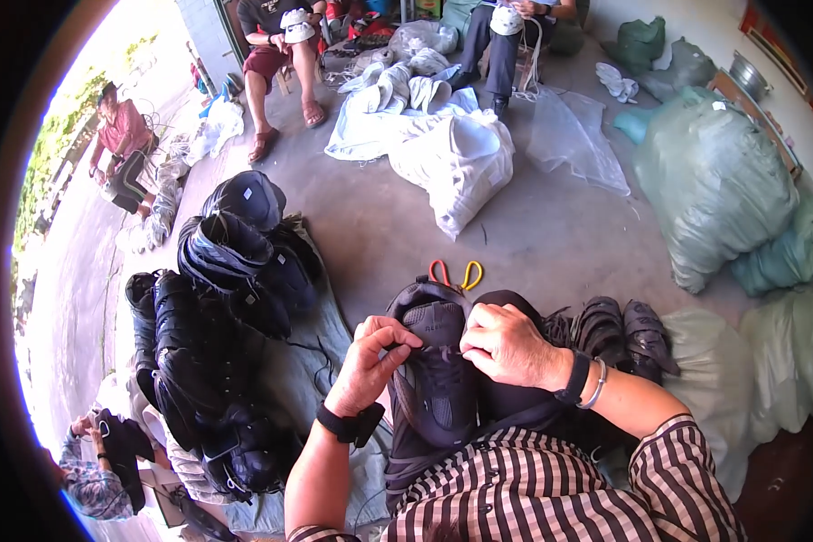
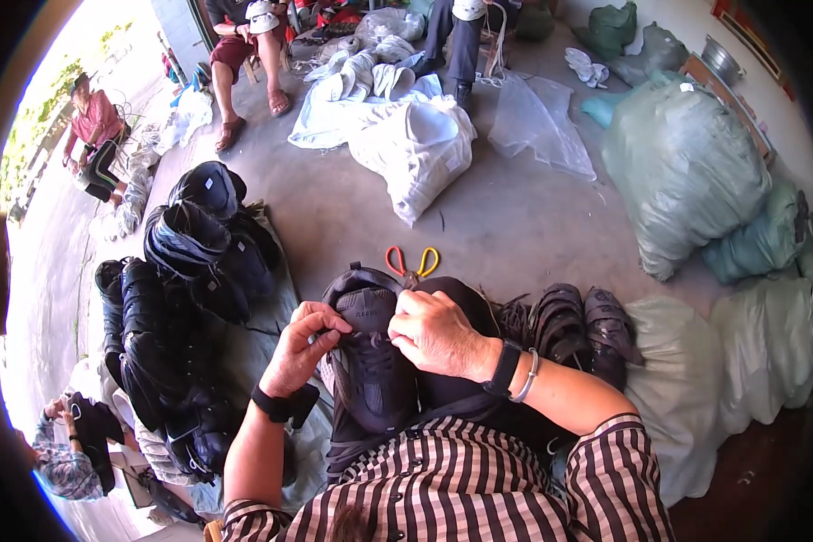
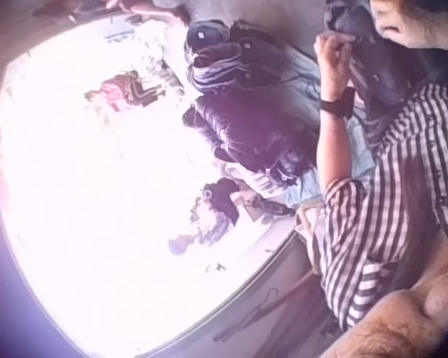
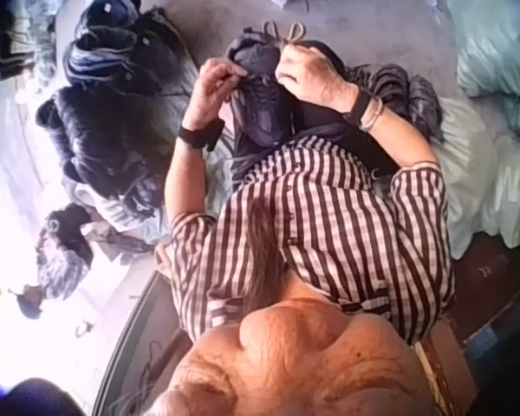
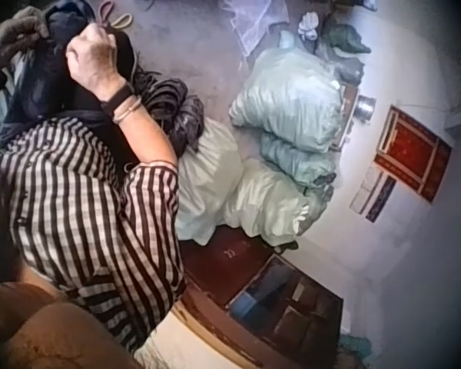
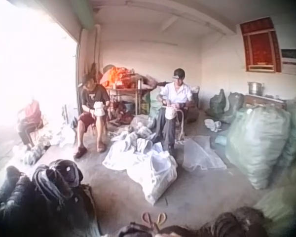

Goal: Insert laces into several pairs of black athletic shoes while seated in a workshop area.

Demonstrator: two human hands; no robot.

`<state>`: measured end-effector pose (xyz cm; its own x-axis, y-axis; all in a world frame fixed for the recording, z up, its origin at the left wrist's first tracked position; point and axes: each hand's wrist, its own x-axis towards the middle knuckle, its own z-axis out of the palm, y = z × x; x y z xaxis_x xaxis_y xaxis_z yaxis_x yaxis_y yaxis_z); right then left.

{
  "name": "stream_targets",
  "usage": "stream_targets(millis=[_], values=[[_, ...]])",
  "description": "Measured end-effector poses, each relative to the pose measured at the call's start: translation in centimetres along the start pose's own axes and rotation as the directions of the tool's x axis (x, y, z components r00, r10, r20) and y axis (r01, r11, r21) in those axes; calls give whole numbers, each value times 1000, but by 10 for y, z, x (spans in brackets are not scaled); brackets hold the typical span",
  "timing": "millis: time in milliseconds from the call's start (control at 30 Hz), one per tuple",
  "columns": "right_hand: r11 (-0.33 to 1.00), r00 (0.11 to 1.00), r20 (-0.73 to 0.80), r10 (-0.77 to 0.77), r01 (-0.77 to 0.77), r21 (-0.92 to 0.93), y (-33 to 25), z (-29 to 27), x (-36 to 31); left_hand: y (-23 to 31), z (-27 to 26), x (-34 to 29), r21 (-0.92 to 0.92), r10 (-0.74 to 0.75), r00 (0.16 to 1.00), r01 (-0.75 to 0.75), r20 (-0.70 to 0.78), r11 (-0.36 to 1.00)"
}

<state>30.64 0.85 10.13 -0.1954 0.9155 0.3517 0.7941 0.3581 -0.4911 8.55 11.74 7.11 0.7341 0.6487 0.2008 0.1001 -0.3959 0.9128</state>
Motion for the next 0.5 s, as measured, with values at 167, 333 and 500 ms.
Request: stream_targets(millis=[167,333,500], values=[[991,991,38,128,-127,-30,-6,4,-7,7,-4,-1,95,-38,996,31,77,995],[972,999,9,38,-35,-230,-25,6,-1,25,13,-3,295,9,1000,-7,-4,956],[979,999,27,-46,51,-195,-9,18,-7,24,22,-3,320,53,993,-16,-107,947]])
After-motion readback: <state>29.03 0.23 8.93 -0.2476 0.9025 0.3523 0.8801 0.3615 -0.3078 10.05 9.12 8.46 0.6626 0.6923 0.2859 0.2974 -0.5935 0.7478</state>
